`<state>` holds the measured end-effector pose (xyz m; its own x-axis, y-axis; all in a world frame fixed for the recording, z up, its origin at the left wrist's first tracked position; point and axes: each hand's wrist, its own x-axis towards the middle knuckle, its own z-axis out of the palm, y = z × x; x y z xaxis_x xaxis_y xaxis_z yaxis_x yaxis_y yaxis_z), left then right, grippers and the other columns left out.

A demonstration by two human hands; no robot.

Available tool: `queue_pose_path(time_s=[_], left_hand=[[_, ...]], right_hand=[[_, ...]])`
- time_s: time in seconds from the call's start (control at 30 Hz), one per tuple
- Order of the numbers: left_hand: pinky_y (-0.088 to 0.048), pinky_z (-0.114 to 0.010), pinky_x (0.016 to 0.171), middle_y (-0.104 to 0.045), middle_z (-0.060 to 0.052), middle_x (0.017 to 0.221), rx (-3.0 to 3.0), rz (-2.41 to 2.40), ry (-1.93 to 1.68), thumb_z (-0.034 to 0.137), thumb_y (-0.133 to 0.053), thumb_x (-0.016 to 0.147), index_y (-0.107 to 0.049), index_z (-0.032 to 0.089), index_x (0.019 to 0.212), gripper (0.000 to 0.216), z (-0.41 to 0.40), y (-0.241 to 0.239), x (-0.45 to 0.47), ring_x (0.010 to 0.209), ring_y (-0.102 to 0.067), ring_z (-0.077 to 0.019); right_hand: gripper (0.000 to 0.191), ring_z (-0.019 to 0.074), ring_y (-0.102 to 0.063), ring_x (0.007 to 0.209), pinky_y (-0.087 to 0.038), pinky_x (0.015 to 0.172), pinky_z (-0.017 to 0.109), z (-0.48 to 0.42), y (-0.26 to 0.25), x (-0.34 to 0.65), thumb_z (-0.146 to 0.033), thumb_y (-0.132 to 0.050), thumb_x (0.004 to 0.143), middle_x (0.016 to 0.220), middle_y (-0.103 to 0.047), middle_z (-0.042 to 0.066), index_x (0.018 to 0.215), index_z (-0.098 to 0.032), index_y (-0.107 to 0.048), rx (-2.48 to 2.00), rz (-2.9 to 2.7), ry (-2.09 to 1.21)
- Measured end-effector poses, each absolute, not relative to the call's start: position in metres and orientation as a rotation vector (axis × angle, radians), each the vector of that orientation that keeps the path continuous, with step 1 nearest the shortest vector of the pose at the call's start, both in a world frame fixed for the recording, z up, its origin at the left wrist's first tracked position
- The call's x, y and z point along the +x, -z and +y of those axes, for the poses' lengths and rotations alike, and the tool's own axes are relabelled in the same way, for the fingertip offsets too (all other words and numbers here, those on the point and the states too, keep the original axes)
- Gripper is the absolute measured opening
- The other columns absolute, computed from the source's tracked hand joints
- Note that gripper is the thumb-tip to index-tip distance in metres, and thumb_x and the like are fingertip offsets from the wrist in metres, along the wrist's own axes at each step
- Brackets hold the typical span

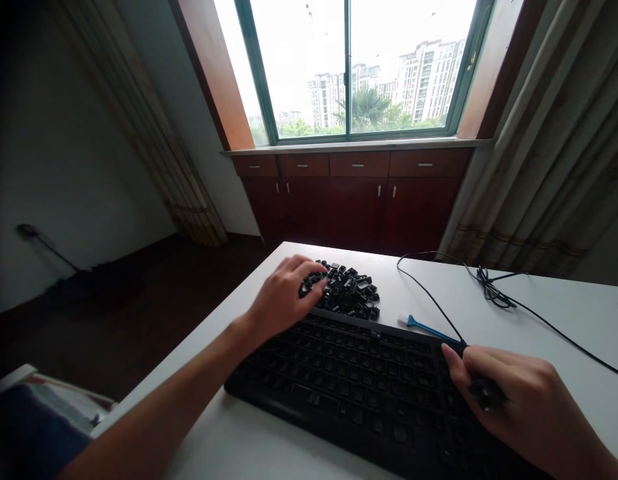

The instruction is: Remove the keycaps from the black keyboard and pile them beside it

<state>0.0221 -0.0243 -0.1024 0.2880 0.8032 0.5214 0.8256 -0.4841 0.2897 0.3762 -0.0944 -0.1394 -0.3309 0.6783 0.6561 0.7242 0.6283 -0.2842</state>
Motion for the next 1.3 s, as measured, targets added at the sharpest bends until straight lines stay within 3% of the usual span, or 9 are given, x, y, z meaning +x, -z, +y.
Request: queue_pose_path(time_s=[0.1, 0.27, 0.47, 0.7, 0.9, 1.3], left_hand=[[-0.049, -0.039, 0.096, -0.066, -0.010, 0.113, -2.368, -1.860, 0.785, 0.041, -0.056, 0.096, -0.070, 0.018, 0.108, 0.029, 0.001, 0.107, -0.015, 0.108, -0.061, -0.0264], [-0.050, -0.031, 0.075, -0.072, -0.008, 0.091, -2.449, -2.015, 0.595, 0.058, -0.059, 0.089, -0.075, 0.019, 0.092, 0.043, 0.012, 0.116, -0.040, 0.081, -0.067, -0.0225], [-0.049, -0.030, 0.074, -0.074, -0.009, 0.098, -2.532, -2.038, 0.533, 0.058, -0.063, 0.084, -0.079, 0.021, 0.095, 0.042, 0.013, 0.119, -0.039, 0.083, -0.068, -0.0227], [-0.050, -0.030, 0.073, -0.078, -0.006, 0.093, -2.632, -2.060, 0.535, 0.050, -0.059, 0.087, -0.079, 0.022, 0.093, 0.035, 0.010, 0.113, -0.038, 0.084, -0.070, -0.0229], [-0.049, -0.029, 0.071, -0.078, -0.005, 0.091, -2.685, -2.045, 0.530, 0.061, -0.062, 0.083, -0.080, 0.024, 0.094, 0.042, 0.009, 0.113, -0.034, 0.080, -0.069, -0.0216], [-0.048, -0.030, 0.075, -0.075, -0.006, 0.102, -2.687, -1.998, 0.588, 0.061, -0.064, 0.083, -0.079, 0.023, 0.094, 0.042, 0.005, 0.114, -0.026, 0.082, -0.068, -0.0208]], right_hand=[[0.025, 0.0124, -0.042, 0.043, -0.036, 0.046, 0.029, -0.098, 0.142, 0.378, -0.022, -0.066, 0.088, 0.054, -0.047, -0.004, 0.066, -0.024, -0.053, -1.023, -2.274, 0.171], [0.032, 0.0124, -0.036, 0.043, -0.032, 0.046, 0.030, -0.101, 0.138, 0.373, -0.022, -0.064, 0.088, 0.053, -0.042, -0.004, 0.064, -0.024, -0.044, -1.010, -2.286, 0.218], [0.029, 0.0112, -0.038, 0.044, -0.032, 0.048, 0.028, -0.099, 0.139, 0.373, -0.020, -0.065, 0.089, 0.054, -0.044, -0.005, 0.065, -0.023, -0.048, -0.978, -2.307, 0.247], [0.030, 0.0114, -0.036, 0.046, -0.030, 0.050, 0.028, -0.099, 0.143, 0.374, -0.021, -0.066, 0.089, 0.054, -0.043, -0.005, 0.065, -0.023, -0.047, -0.991, -2.310, 0.225], [0.032, 0.0100, -0.034, 0.048, -0.029, 0.052, 0.027, -0.099, 0.145, 0.374, -0.022, -0.065, 0.090, 0.056, -0.041, -0.006, 0.067, -0.022, -0.044, -0.990, -2.305, 0.195], [0.034, 0.0096, -0.032, 0.049, -0.028, 0.052, 0.027, -0.099, 0.144, 0.374, -0.024, -0.067, 0.091, 0.057, -0.040, -0.006, 0.069, -0.023, -0.040, -1.001, -2.314, 0.165]])
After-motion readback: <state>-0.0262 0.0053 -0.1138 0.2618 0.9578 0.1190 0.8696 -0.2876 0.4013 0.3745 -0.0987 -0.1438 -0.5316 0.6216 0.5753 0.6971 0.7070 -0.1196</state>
